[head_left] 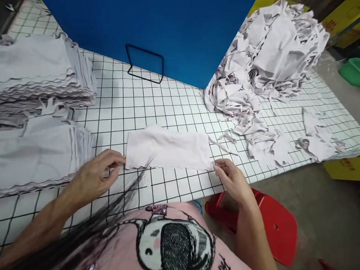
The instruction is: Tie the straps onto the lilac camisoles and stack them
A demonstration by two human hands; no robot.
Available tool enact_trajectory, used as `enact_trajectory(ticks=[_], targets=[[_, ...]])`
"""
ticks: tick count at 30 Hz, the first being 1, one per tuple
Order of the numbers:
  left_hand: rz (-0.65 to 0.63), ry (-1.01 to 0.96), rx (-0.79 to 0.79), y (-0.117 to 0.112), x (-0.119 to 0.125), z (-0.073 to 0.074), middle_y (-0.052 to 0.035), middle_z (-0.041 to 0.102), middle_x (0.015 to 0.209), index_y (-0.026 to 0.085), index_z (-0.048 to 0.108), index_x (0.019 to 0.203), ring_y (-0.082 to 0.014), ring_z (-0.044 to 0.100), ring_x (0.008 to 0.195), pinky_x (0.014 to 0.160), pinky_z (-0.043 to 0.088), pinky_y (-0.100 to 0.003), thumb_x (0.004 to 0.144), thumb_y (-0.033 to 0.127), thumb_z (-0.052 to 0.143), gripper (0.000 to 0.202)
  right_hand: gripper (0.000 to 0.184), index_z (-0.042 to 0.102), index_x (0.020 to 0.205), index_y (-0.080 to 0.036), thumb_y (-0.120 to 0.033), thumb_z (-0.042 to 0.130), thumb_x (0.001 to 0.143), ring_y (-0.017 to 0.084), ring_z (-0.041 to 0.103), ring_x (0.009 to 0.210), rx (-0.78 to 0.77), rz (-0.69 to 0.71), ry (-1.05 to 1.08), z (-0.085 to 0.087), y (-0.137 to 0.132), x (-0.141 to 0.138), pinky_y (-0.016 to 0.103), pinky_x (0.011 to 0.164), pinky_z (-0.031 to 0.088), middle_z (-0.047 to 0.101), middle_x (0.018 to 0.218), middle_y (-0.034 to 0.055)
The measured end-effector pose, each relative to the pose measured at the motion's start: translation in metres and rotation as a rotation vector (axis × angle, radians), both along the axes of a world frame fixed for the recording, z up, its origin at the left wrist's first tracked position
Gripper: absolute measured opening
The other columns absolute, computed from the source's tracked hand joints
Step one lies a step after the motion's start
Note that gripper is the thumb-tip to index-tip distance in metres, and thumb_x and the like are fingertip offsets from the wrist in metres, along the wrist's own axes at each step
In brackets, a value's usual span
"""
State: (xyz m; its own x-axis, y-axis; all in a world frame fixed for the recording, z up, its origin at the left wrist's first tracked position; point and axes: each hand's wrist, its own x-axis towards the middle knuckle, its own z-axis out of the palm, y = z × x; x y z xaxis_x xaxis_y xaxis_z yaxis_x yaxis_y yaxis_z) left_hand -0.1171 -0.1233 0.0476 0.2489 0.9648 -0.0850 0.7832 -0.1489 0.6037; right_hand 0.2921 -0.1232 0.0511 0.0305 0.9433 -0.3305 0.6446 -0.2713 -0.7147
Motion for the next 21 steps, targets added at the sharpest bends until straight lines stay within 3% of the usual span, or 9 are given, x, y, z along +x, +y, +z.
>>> enact_trajectory(ticks=[2, 4, 8, 11, 16, 19, 21], targets=[[0.209, 0.06, -0.079, -0.001, 0.007, 0.005, -0.0058, 0.066, 0.088, 0.021, 0.061, 0.097, -0.0196, 0.061, 0.071, 0.054, 0.045, -0.026, 0.089, 0.047, 0.047, 0.031, 0.036, 0.062, 0.092, -0.021, -0.056, 0.051, 0.09, 0.019, 0.06, 0.075, 0.011, -0.064, -0.069, -0.002, 0.003, -0.008, 0.032, 0.069, 0.046, 0.066, 0.084, 0.0051], [0.317, 0.132, -0.15, 0.001, 0.016, 0.006, -0.0042, 0.066, 0.079, 0.02, 0.061, 0.092, -0.0195, 0.059, 0.065, 0.057, 0.046, -0.028, 0.086, 0.055, 0.049, 0.037, 0.035, 0.06, 0.084, -0.021, -0.056, 0.054, 0.088, 0.021, 0.059, 0.071, 0.05, -0.111, -0.177, -0.009, 0.007, -0.019, 0.032, 0.066, 0.044, 0.065, 0.077, 0.0045], [0.303, 0.171, -0.166, 0.008, 0.027, 0.0, -0.006, 0.068, 0.087, 0.02, 0.059, 0.087, -0.0222, 0.061, 0.073, 0.062, 0.046, -0.03, 0.081, 0.058, 0.053, 0.038, 0.022, 0.057, 0.08, -0.022, -0.043, 0.055, 0.086, 0.021, 0.057, 0.069, 0.148, -0.102, -0.348, -0.02, 0.009, -0.033, 0.032, 0.063, 0.039, 0.065, 0.077, 0.0041], [0.302, 0.113, -0.26, 0.011, 0.025, -0.001, -0.0028, 0.066, 0.074, 0.021, 0.056, 0.081, -0.0208, 0.059, 0.066, 0.059, 0.044, -0.029, 0.078, 0.056, 0.057, 0.034, 0.018, 0.055, 0.077, -0.022, -0.036, 0.052, 0.087, 0.02, 0.057, 0.069, 0.152, -0.072, -0.318, -0.02, 0.008, -0.035, 0.031, 0.063, 0.039, 0.064, 0.076, 0.0042], [0.323, 0.03, -0.388, 0.014, 0.019, 0.002, 0.0018, 0.057, 0.061, 0.023, 0.05, 0.077, -0.017, 0.052, 0.055, 0.052, 0.04, -0.027, 0.075, 0.061, 0.06, 0.039, 0.019, 0.055, 0.084, -0.022, -0.041, 0.053, 0.088, 0.023, 0.057, 0.077, 0.182, -0.106, -0.379, -0.018, 0.005, -0.038, 0.032, 0.066, 0.039, 0.065, 0.083, 0.0065], [0.368, 0.084, -0.272, 0.013, 0.026, 0.007, -0.0019, 0.061, 0.071, 0.023, 0.051, 0.08, -0.021, 0.058, 0.065, 0.057, 0.044, -0.03, 0.075, 0.06, 0.061, 0.039, 0.017, 0.051, 0.076, -0.022, -0.035, 0.052, 0.088, 0.022, 0.056, 0.077, 0.196, -0.073, -0.393, -0.015, 0.005, -0.043, 0.032, 0.066, 0.038, 0.064, 0.081, 0.0067], [0.373, 0.102, -0.109, 0.013, 0.041, 0.015, -0.0061, 0.064, 0.088, 0.022, 0.053, 0.088, -0.0252, 0.062, 0.079, 0.062, 0.048, -0.033, 0.075, 0.056, 0.062, 0.038, 0.02, 0.048, 0.073, -0.022, -0.033, 0.05, 0.09, 0.019, 0.054, 0.069, 0.171, -0.048, -0.253, -0.008, 0.007, -0.049, 0.031, 0.063, 0.038, 0.062, 0.074, 0.004]])
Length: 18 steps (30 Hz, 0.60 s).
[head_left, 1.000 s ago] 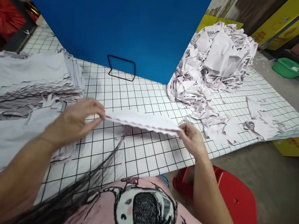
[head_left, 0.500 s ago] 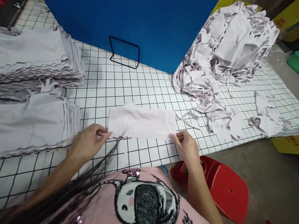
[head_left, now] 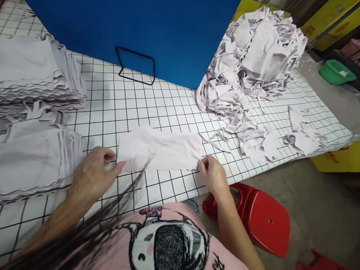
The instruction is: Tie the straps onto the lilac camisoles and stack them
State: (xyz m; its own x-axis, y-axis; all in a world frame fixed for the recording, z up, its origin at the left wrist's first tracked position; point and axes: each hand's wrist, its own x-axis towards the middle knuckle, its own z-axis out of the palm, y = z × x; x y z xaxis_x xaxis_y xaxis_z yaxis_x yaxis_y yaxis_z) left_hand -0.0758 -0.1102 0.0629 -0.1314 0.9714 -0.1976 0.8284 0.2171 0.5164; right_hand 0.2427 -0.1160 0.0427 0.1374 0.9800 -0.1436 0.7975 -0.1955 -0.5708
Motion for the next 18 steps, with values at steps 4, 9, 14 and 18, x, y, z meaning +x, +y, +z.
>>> enact_trajectory(ticks=[4, 9, 14, 18], targets=[[-0.393, -0.187, 0.136, 0.012, 0.057, 0.021, -0.0075, 0.065, 0.104, 0.023, 0.056, 0.107, -0.0265, 0.064, 0.09, 0.068, 0.051, -0.035, 0.074, 0.049, 0.068, 0.043, 0.021, 0.048, 0.079, -0.022, -0.036, 0.048, 0.094, 0.014, 0.052, 0.062, 0.066, 0.166, 0.364, 0.026, 0.01, -0.029, 0.027, 0.058, 0.04, 0.058, 0.069, -0.0005], [-0.526, -0.309, 0.021, 0.057, 0.103, 0.04, -0.0014, 0.061, 0.066, 0.022, 0.052, 0.075, -0.0195, 0.062, 0.065, 0.054, 0.043, -0.03, 0.081, 0.029, 0.057, 0.01, 0.014, 0.055, 0.097, -0.022, -0.035, 0.049, 0.097, 0.018, 0.06, 0.093, 0.295, 0.336, 0.524, 0.054, 0.018, -0.059, 0.035, 0.082, 0.05, 0.062, 0.098, 0.0043], [-0.174, -0.899, -0.029, 0.089, 0.11, 0.063, -0.002, 0.063, 0.069, 0.017, 0.053, 0.083, -0.014, 0.061, 0.058, 0.053, 0.05, -0.027, 0.087, 0.032, 0.058, 0.017, 0.057, 0.043, 0.128, -0.026, -0.045, 0.07, 0.081, 0.025, 0.056, 0.111, 0.386, 0.171, 0.532, 0.037, 0.013, -0.075, 0.044, 0.09, 0.052, 0.052, 0.127, 0.0105], [-0.027, -1.152, 0.125, 0.105, 0.113, 0.098, -0.005, 0.066, 0.076, 0.014, 0.057, 0.093, -0.0146, 0.067, 0.07, 0.064, 0.056, -0.028, 0.09, 0.027, 0.057, 0.013, 0.069, 0.038, 0.134, -0.023, -0.046, 0.072, 0.078, 0.027, 0.055, 0.111, 0.416, 0.12, 0.466, 0.01, 0.031, -0.09, 0.046, 0.092, 0.051, 0.051, 0.126, 0.0144]])
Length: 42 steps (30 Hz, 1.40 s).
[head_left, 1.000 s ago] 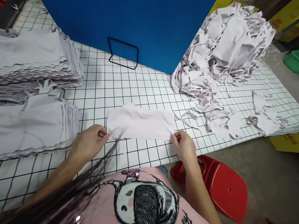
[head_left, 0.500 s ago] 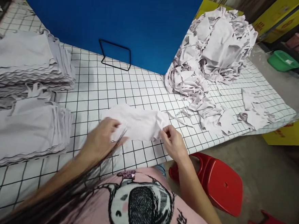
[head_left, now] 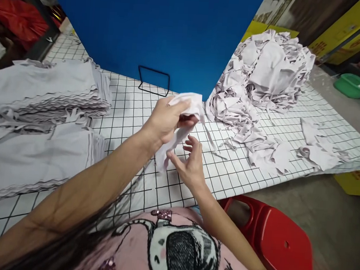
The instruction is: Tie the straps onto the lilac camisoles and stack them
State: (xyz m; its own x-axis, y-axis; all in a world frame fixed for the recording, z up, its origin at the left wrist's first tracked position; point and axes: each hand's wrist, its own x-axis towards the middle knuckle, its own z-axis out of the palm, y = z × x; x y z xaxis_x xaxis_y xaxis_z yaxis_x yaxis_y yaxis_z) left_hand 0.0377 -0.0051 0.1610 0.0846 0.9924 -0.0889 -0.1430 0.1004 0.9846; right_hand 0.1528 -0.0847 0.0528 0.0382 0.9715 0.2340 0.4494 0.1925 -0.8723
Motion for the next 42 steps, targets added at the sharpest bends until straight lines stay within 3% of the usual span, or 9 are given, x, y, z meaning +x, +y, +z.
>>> enact_trajectory(ticks=[4, 9, 14, 20, 23, 30, 36, 39, 42], targets=[[0.116, -0.037, 0.081, 0.017, -0.008, 0.036, -0.0052, 0.067, 0.087, 0.014, 0.059, 0.095, -0.0174, 0.07, 0.091, 0.075, 0.059, -0.027, 0.095, 0.023, 0.05, 0.012, 0.044, 0.046, 0.126, -0.021, -0.041, 0.058, 0.088, 0.023, 0.059, 0.101, -0.006, 0.019, 0.047, 0.003, 0.029, 0.0, 0.043, 0.089, 0.051, 0.059, 0.115, 0.0123], [0.212, -0.055, 0.074, 0.017, -0.02, 0.058, -0.004, 0.067, 0.098, 0.016, 0.058, 0.099, -0.0195, 0.067, 0.106, 0.079, 0.06, -0.027, 0.098, 0.021, 0.046, 0.013, 0.058, 0.045, 0.129, -0.025, -0.05, 0.067, 0.081, 0.021, 0.061, 0.1, 0.013, 0.049, 0.124, 0.022, 0.045, -0.001, 0.038, 0.084, 0.052, 0.06, 0.116, 0.0087], [0.212, 0.11, 0.142, 0.007, -0.03, 0.061, -0.0016, 0.066, 0.1, 0.019, 0.061, 0.102, -0.0233, 0.065, 0.112, 0.078, 0.06, -0.029, 0.099, 0.027, 0.045, 0.018, 0.021, 0.058, 0.093, -0.021, -0.041, 0.054, 0.092, 0.015, 0.059, 0.079, 0.038, 0.151, 0.064, 0.025, 0.053, 0.0, 0.035, 0.078, 0.052, 0.063, 0.086, 0.0032], [0.211, -0.053, 0.084, 0.001, -0.028, 0.068, -0.0009, 0.067, 0.107, 0.017, 0.06, 0.102, -0.02, 0.063, 0.115, 0.081, 0.059, -0.026, 0.099, 0.018, 0.043, 0.017, 0.054, 0.049, 0.118, -0.026, -0.049, 0.073, 0.076, 0.022, 0.057, 0.101, 0.106, 0.12, 0.079, 0.045, 0.05, -0.016, 0.037, 0.082, 0.053, 0.058, 0.114, 0.0071], [0.19, -0.046, 0.091, -0.004, -0.024, 0.071, -0.0021, 0.066, 0.107, 0.015, 0.06, 0.1, -0.0214, 0.06, 0.12, 0.081, 0.059, -0.027, 0.099, 0.017, 0.041, 0.019, 0.036, 0.055, 0.108, -0.024, -0.047, 0.067, 0.082, 0.021, 0.059, 0.086, 0.062, 0.133, 0.09, 0.046, 0.049, -0.022, 0.038, 0.074, 0.054, 0.062, 0.096, 0.0051], [0.285, -0.036, 0.084, 0.028, -0.063, 0.053, -0.0029, 0.068, 0.105, 0.016, 0.056, 0.096, -0.0168, 0.062, 0.116, 0.082, 0.056, -0.025, 0.096, 0.018, 0.047, 0.01, 0.03, 0.067, 0.092, -0.02, -0.048, 0.068, 0.082, 0.017, 0.06, 0.073, -0.08, 0.328, 0.111, 0.044, 0.087, 0.038, 0.03, 0.061, 0.05, 0.066, 0.081, 0.0022], [0.396, -0.225, -0.081, 0.072, -0.089, 0.053, -0.0085, 0.068, 0.1, 0.006, 0.049, 0.111, -0.008, 0.064, 0.096, 0.076, 0.053, -0.016, 0.098, 0.004, 0.032, 0.021, 0.024, 0.068, 0.084, -0.018, -0.042, 0.069, 0.084, 0.013, 0.056, 0.068, 0.227, 0.129, -0.023, 0.089, 0.164, 0.079, 0.027, 0.061, 0.048, 0.057, 0.069, -0.0003], [0.415, -0.297, -0.042, 0.061, -0.101, 0.069, -0.0059, 0.067, 0.097, 0.008, 0.047, 0.12, -0.0088, 0.064, 0.091, 0.061, 0.051, -0.014, 0.099, 0.007, 0.037, 0.023, 0.016, 0.067, 0.089, -0.019, -0.035, 0.066, 0.088, 0.014, 0.058, 0.073, 0.469, 0.094, -0.054, 0.117, 0.172, 0.087, 0.029, 0.066, 0.05, 0.059, 0.075, 0.0002], [0.383, -0.259, -0.117, 0.031, -0.116, 0.057, -0.0087, 0.066, 0.091, 0.003, 0.053, 0.115, -0.0084, 0.064, 0.079, 0.053, 0.048, -0.011, 0.099, 0.01, 0.039, 0.021, 0.007, 0.067, 0.094, -0.022, -0.027, 0.065, 0.089, 0.015, 0.059, 0.077, 0.573, 0.096, -0.143, 0.118, 0.147, 0.094, 0.031, 0.068, 0.051, 0.063, 0.084, 0.0013]])
